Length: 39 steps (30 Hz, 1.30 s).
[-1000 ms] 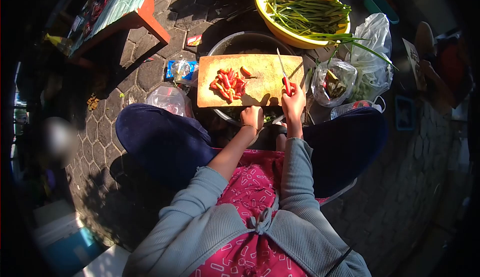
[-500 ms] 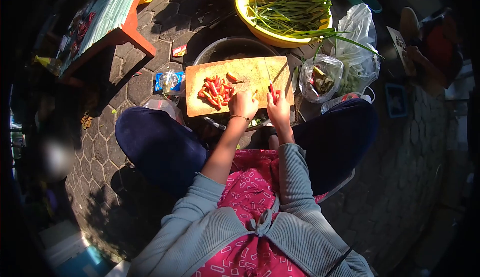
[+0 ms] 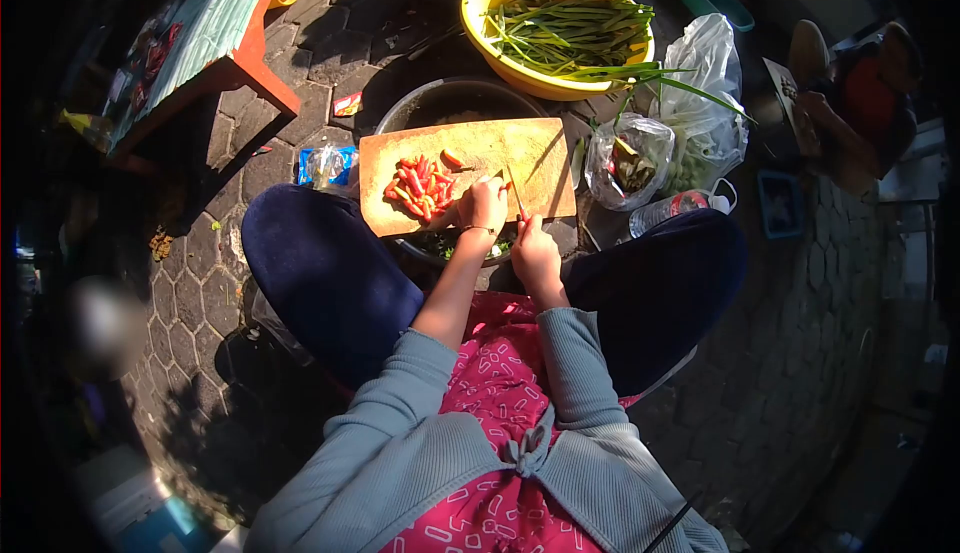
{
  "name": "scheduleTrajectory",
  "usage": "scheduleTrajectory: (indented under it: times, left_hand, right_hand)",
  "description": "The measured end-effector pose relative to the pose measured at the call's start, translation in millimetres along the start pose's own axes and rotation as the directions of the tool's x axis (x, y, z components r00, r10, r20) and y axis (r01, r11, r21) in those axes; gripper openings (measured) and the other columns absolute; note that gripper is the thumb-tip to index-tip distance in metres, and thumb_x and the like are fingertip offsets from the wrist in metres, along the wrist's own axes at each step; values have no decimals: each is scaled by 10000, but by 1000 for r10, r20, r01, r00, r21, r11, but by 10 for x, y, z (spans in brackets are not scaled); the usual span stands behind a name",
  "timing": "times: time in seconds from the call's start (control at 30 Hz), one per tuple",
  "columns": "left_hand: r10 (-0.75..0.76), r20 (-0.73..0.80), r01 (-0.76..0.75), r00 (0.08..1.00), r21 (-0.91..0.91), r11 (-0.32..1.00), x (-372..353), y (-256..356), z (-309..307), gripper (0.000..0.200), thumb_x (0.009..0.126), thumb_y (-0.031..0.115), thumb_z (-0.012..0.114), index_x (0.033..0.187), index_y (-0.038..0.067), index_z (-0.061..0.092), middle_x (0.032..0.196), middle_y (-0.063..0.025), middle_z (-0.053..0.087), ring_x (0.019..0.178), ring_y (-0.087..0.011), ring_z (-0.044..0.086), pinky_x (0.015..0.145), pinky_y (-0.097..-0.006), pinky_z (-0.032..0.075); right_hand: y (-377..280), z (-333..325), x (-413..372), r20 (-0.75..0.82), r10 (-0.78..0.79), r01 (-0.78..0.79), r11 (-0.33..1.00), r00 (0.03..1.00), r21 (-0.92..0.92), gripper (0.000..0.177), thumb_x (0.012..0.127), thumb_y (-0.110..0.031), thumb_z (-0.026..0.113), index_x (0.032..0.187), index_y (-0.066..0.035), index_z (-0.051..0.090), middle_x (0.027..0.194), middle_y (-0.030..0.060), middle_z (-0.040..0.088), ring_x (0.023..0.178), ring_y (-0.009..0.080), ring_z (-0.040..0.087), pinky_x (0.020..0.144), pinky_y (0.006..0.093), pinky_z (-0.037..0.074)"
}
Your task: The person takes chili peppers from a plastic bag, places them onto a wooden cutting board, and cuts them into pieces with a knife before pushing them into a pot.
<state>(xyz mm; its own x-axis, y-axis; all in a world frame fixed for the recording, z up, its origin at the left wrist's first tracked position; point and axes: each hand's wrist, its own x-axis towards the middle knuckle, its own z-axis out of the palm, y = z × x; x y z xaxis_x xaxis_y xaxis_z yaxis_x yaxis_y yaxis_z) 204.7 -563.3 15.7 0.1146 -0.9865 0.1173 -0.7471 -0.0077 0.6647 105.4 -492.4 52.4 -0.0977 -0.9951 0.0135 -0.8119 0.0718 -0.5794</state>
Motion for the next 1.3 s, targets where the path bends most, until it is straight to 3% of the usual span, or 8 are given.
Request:
scheduleTrajectory:
  times: [0.17, 0.23, 0.53, 0.77, 0.87, 1.1, 1.3]
  left_hand:
    - [-51, -30, 51, 998, -8, 999, -54, 86, -39, 62, 676, 118, 608, 714, 69, 616, 729, -124, 584, 685, -297, 568, 580, -364, 447]
    - [20, -81, -26, 996, -66, 997, -83, 73, -25, 78, 709, 132, 566, 709, 69, 612, 728, -125, 578, 678, -312, 567, 584, -387, 453]
    - [58, -74, -62, 996, -55, 997, -124, 89, -24, 88, 687, 100, 554, 662, 26, 595, 674, -163, 554, 653, -330, 548, 568, -382, 441]
    - [12, -169, -37, 986, -146, 989, -117, 38, 95, 89, 679, 88, 545, 615, 28, 564, 637, -168, 524, 624, -350, 528, 532, -403, 416]
    - [12, -192, -37, 981, -130, 991, -145, 63, 66, 99, 687, 84, 540, 605, 30, 547, 666, -165, 525, 627, -350, 525, 532, -402, 411]
    - [7, -195, -37, 981, -150, 988, -117, 29, 32, 98, 696, 98, 552, 635, 24, 566, 697, -167, 524, 651, -356, 523, 558, -407, 412]
    - [-52, -103, 42, 993, -100, 994, -163, -3, 32, 91, 691, 101, 565, 681, 12, 582, 763, -147, 561, 717, -329, 555, 599, -381, 447]
  right_hand:
    - [-20, 42, -31, 11, 27, -27, 1000, 1000, -15, 183, 864, -197, 397, 829, -18, 388, 576, 222, 546, 540, 393, 551, 480, 477, 438]
    - [-20, 84, -40, 6, 15, -15, 1000, 1000, -1, 174, 860, -193, 401, 832, -22, 389, 591, 217, 554, 549, 385, 558, 485, 462, 444]
    - [21, 238, 33, 76, 74, -71, 997, 994, -45, 178, 840, -204, 422, 856, -28, 395, 626, 213, 565, 595, 378, 570, 524, 465, 441]
    - [-1, 96, -151, 128, 89, -96, 994, 988, 49, 205, 848, -229, 405, 872, -25, 399, 673, 236, 568, 651, 397, 570, 578, 479, 442]
    - [-48, -47, -250, 266, 204, -211, 978, 942, -5, 226, 856, -245, 393, 900, -24, 406, 732, 258, 567, 725, 412, 567, 640, 496, 436]
    - [-49, -188, -329, 306, 286, -280, 958, 908, -63, 234, 870, -263, 379, 909, -33, 403, 768, 252, 576, 748, 392, 575, 649, 488, 442]
    - [-6, -16, -167, 127, 81, -77, 997, 989, -30, 189, 862, -219, 395, 845, -32, 404, 611, 230, 553, 584, 414, 546, 523, 493, 423]
